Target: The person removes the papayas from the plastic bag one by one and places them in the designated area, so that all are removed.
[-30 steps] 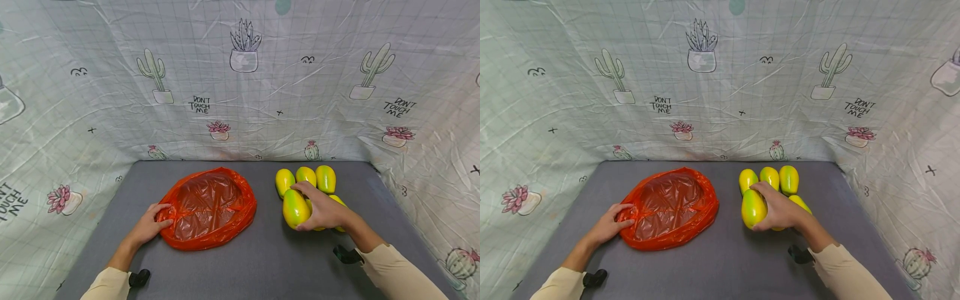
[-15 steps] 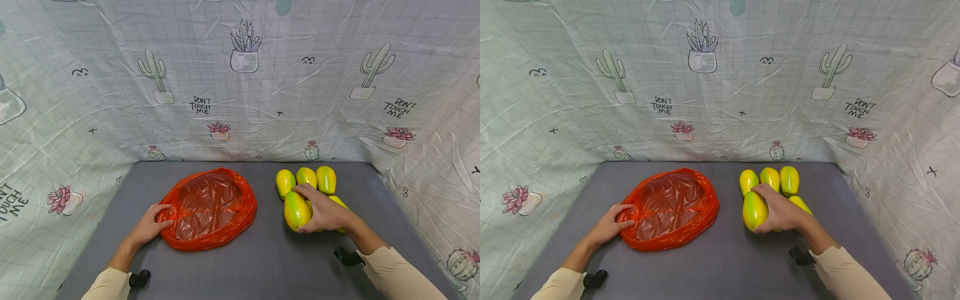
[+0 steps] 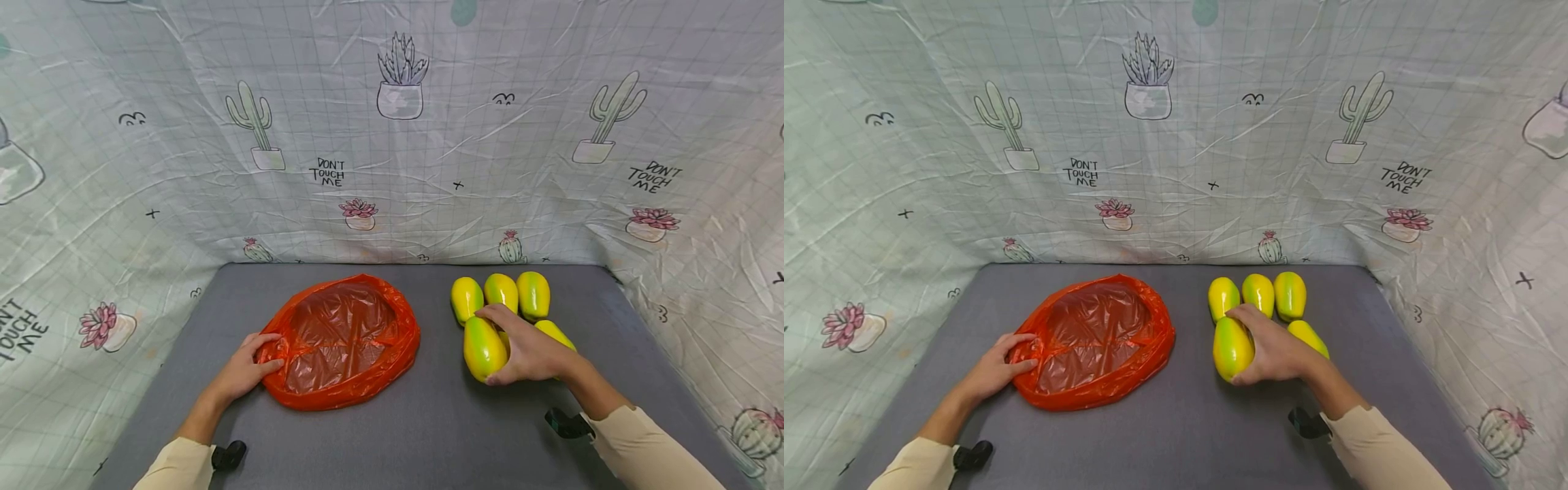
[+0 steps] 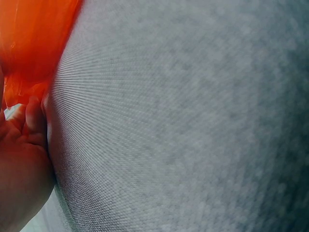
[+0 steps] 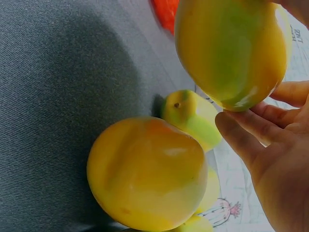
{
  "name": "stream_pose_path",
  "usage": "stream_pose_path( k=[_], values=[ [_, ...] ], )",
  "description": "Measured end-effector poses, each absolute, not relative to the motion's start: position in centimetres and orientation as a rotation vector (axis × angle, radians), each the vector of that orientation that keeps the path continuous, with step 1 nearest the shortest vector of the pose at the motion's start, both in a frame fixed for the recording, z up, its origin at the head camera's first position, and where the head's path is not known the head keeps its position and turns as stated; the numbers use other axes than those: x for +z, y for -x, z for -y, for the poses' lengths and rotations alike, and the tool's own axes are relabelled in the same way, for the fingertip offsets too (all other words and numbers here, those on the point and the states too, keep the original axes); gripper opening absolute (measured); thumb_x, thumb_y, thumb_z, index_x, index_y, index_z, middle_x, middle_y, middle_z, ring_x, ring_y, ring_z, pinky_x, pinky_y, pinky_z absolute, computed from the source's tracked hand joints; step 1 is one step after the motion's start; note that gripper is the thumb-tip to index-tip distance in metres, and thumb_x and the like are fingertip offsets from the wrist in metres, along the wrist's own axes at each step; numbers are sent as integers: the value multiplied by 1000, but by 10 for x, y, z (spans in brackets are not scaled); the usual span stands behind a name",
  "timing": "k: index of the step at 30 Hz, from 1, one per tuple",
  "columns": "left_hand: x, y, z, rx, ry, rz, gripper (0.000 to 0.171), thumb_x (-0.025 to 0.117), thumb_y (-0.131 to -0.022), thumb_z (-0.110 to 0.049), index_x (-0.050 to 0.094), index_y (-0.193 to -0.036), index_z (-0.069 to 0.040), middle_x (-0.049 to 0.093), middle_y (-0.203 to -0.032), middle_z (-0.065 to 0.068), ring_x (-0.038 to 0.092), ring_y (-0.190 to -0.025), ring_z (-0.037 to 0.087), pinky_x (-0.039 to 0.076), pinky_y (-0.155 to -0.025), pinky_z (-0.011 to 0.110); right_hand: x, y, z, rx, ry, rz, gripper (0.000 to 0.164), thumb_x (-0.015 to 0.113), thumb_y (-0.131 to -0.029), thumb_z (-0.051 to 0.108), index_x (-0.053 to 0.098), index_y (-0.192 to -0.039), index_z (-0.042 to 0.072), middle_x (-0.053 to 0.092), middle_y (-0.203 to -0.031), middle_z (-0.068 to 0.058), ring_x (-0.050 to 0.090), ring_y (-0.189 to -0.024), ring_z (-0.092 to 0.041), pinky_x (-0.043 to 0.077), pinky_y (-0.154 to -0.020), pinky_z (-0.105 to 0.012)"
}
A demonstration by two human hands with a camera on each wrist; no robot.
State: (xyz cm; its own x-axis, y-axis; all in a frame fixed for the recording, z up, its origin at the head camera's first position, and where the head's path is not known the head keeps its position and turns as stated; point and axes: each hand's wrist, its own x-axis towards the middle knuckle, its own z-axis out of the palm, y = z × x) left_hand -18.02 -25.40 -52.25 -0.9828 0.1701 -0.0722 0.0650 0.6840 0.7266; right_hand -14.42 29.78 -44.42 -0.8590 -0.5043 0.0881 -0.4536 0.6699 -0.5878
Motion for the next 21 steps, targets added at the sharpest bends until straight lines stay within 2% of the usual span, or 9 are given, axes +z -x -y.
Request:
stream_pose_path(
  k=[5,10,21],
  values=[
    [-522,180,254,1181,-184,-2750,55,76,-95,-25,58,-143,-5,45,-147,23,50,-134,42,43,-109,52,-446,144,-297,-957,820,-2800,105,96,-63,42,45,-148,5,51,-142,-7,53,-115,-18,52,-94,-43],
    [-523,180,254,1177,-186,-2753,55,76,-95,-25,58,-143,-5,46,-147,22,50,-134,41,43,-108,51,-448,144,-298,-942,835,-2808,105,96,-63,43,46,-148,5,51,-144,-8,54,-117,-18,51,-95,-38],
    [-523,180,253,1179,-174,-2751,55,76,-95,-25,57,-143,-4,45,-148,23,49,-135,43,42,-110,55,-451,143,-297,-928,833,-2802,106,94,-64,43,44,-149,4,50,-146,-11,55,-119,-21,52,-96,-42]
  ],
)
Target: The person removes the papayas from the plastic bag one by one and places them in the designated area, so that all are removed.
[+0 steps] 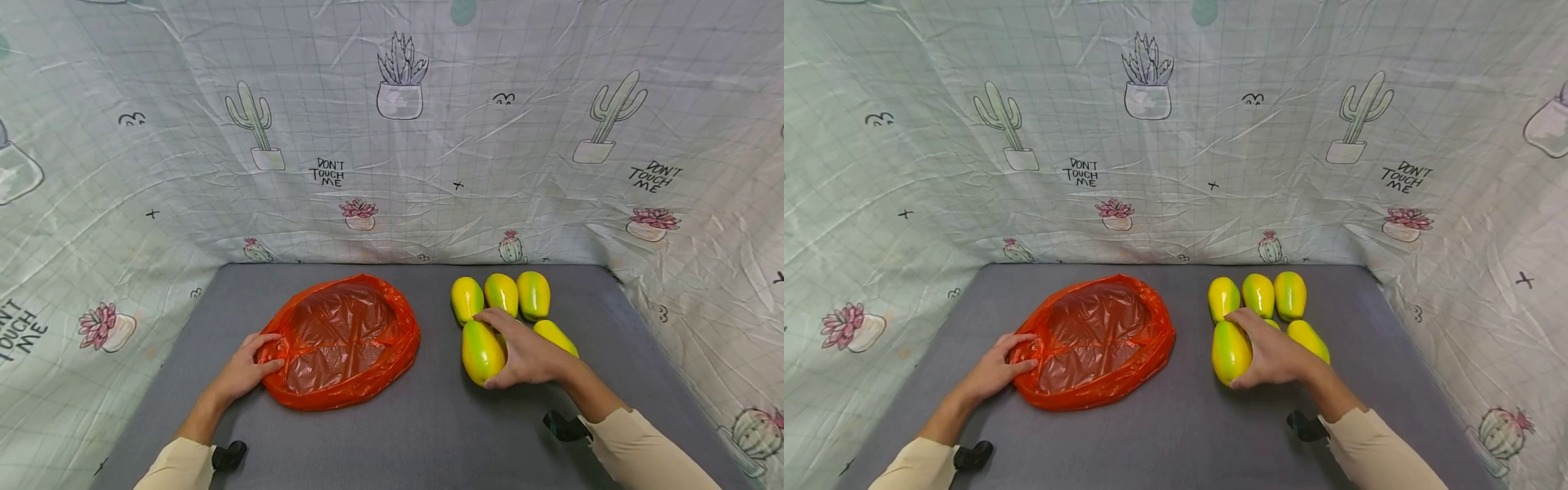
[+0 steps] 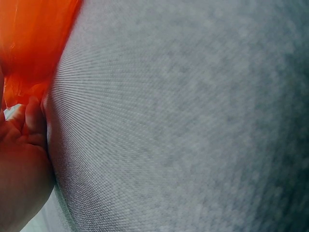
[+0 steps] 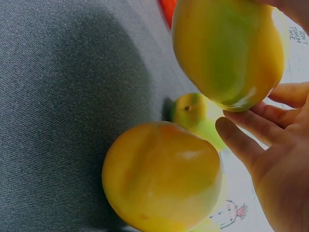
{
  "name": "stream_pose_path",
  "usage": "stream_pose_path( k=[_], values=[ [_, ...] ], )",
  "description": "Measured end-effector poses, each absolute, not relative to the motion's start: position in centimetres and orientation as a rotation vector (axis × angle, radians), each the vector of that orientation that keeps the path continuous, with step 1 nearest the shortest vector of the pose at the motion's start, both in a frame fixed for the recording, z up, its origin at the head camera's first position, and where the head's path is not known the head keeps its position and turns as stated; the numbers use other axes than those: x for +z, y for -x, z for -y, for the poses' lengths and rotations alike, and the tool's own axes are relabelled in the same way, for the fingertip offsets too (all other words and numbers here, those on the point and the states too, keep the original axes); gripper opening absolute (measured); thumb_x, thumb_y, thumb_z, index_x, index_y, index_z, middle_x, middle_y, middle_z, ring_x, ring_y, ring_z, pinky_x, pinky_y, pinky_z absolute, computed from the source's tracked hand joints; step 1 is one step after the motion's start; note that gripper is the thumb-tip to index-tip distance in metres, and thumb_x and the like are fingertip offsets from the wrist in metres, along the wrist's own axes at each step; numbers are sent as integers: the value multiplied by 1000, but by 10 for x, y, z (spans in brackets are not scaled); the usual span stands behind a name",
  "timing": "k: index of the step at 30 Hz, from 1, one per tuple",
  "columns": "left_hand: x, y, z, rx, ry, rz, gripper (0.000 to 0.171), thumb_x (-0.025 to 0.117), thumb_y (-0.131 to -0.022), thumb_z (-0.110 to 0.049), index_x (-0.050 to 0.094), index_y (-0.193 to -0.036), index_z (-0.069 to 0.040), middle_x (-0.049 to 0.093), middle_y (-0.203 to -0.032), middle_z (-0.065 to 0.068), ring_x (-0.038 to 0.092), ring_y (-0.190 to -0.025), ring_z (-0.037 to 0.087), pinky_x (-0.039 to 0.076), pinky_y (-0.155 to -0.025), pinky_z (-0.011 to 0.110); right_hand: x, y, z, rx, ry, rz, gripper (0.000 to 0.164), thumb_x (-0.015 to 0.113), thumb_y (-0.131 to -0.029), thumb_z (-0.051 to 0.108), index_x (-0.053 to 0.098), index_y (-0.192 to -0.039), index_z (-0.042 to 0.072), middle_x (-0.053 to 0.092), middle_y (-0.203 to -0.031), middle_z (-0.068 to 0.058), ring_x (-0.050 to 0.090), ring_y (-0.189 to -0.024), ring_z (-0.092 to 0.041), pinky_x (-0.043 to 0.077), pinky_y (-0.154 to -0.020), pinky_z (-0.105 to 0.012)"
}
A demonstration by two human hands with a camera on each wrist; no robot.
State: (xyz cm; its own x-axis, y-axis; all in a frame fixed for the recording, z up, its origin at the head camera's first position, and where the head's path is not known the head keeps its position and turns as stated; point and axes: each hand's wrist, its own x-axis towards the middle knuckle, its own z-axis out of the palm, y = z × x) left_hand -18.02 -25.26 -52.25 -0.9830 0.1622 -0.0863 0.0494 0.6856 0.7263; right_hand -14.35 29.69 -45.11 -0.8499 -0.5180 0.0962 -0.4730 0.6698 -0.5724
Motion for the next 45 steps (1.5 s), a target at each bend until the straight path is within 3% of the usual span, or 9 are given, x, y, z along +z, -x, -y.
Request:
stream_pose_path(
  k=[36,41,45],
  values=[
    [-521,180,251,1160,-158,-2738,56,74,-96,-25,56,-144,-4,43,-149,23,49,-135,42,44,-109,53,-464,146,-294,-795,797,-2805,107,93,-66,46,43,-149,2,48,-150,-13,56,-121,-22,53,-101,-44],
    [-522,181,251,1168,-157,-2730,56,74,-96,-25,55,-145,-4,41,-150,23,48,-135,42,43,-109,50,-466,146,-292,-732,786,-2838,107,94,-66,46,45,-149,1,50,-150,-14,56,-125,-27,50,-104,-52],
    [-522,180,252,1185,-161,-2729,56,75,-96,-25,56,-144,-3,41,-150,23,48,-134,42,44,-108,48,-466,146,-290,-664,811,-2887,107,95,-64,45,47,-148,0,54,-149,-15,53,-134,-35,39,-115,-62]
  ],
)
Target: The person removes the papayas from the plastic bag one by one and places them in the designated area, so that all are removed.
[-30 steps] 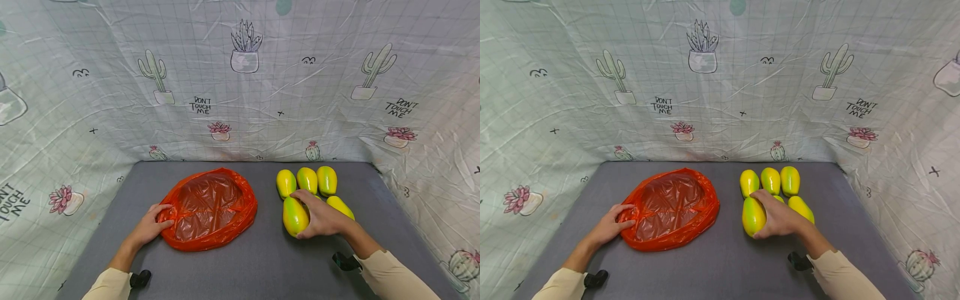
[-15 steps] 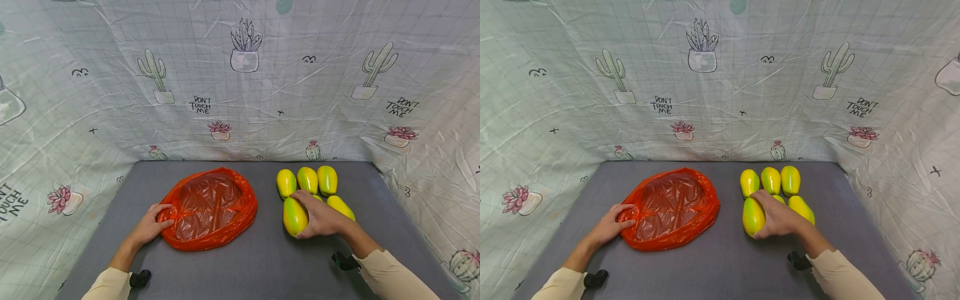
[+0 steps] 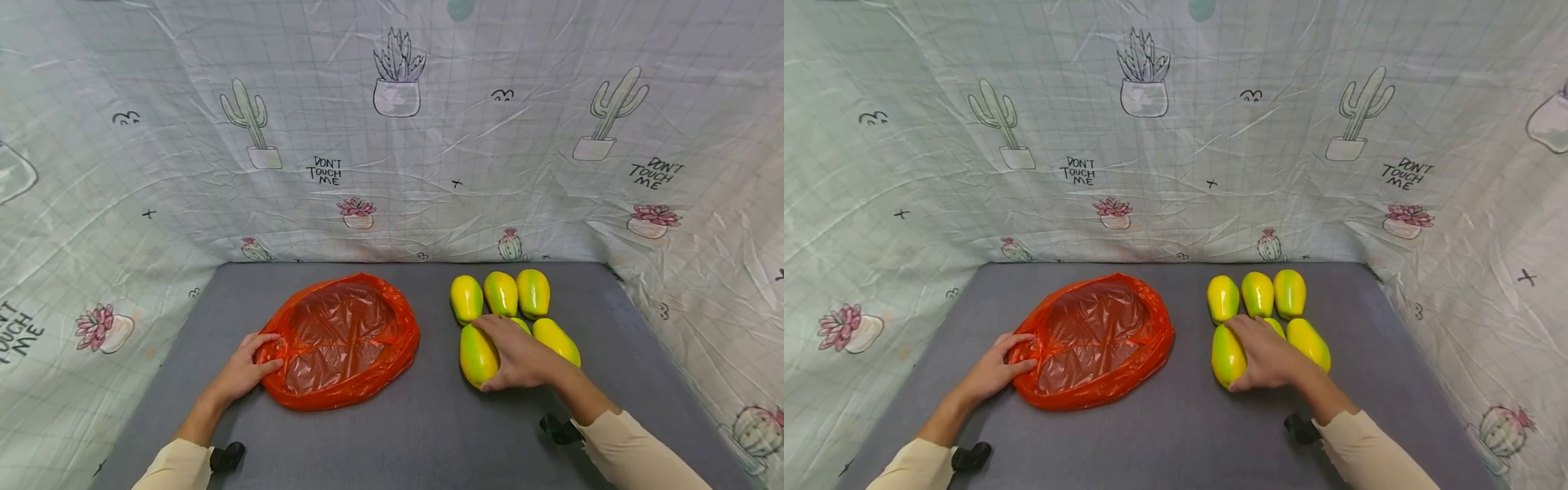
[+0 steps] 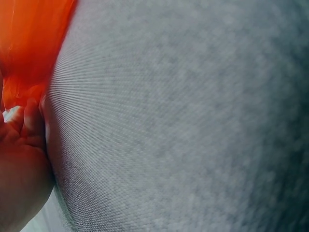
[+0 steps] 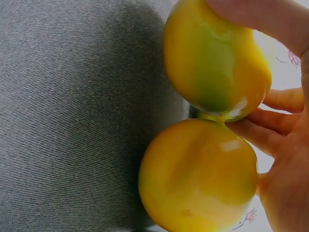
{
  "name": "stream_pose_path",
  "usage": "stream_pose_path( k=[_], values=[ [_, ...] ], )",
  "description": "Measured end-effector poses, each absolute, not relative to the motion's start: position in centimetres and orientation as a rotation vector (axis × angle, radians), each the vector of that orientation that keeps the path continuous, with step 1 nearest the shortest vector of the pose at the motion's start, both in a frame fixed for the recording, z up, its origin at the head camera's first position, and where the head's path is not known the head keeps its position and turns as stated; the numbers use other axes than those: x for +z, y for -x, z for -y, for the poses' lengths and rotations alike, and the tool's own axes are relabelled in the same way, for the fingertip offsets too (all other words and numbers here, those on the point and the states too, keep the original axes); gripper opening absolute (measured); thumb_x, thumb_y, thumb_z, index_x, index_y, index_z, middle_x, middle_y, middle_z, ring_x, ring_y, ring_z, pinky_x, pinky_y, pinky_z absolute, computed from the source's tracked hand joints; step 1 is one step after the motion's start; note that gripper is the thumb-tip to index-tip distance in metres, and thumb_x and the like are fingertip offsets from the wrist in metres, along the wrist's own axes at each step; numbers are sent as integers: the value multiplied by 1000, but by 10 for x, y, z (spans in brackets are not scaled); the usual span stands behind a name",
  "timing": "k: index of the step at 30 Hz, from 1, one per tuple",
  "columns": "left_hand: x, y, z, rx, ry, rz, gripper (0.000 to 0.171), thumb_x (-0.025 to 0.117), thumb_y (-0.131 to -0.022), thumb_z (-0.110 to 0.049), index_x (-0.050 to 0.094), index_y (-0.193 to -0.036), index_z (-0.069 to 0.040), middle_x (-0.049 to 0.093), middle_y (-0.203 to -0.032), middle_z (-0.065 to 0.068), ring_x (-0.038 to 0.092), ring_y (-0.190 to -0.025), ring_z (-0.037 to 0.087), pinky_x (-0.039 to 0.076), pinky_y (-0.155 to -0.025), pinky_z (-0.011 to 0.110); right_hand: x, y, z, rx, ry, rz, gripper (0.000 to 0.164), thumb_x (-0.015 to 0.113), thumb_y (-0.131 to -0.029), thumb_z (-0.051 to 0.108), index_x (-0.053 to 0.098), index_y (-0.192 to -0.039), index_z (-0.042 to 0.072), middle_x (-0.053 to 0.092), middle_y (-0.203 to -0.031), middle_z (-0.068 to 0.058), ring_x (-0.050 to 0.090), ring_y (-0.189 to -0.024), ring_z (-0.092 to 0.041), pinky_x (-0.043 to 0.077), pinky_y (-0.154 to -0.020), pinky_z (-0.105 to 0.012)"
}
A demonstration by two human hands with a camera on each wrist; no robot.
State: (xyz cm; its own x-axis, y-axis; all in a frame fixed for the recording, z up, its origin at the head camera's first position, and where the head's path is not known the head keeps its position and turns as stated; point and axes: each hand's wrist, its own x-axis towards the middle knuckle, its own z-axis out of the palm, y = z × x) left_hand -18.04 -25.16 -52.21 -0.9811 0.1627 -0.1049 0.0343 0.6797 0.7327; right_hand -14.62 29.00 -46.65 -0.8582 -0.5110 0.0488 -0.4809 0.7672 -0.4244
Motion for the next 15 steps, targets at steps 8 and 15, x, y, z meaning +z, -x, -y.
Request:
stream_pose_path(
  k=[8,15],
  values=[
    [-522,180,252,1163,-157,-2740,56,75,-96,-24,56,-144,-4,40,-150,23,49,-133,42,44,-109,53,-469,145,-287,-503,769,-2916,113,95,-65,53,44,-151,-1,53,-153,-17,49,-143,-37,22,-121,-72],
    [-520,178,252,1170,-170,-2741,55,74,-96,-22,56,-144,-3,39,-150,26,48,-134,45,43,-110,59,-468,143,-288,-453,752,-2939,118,93,-66,59,42,-153,-1,50,-157,-19,46,-146,-39,20,-121,-72]
  ],
)
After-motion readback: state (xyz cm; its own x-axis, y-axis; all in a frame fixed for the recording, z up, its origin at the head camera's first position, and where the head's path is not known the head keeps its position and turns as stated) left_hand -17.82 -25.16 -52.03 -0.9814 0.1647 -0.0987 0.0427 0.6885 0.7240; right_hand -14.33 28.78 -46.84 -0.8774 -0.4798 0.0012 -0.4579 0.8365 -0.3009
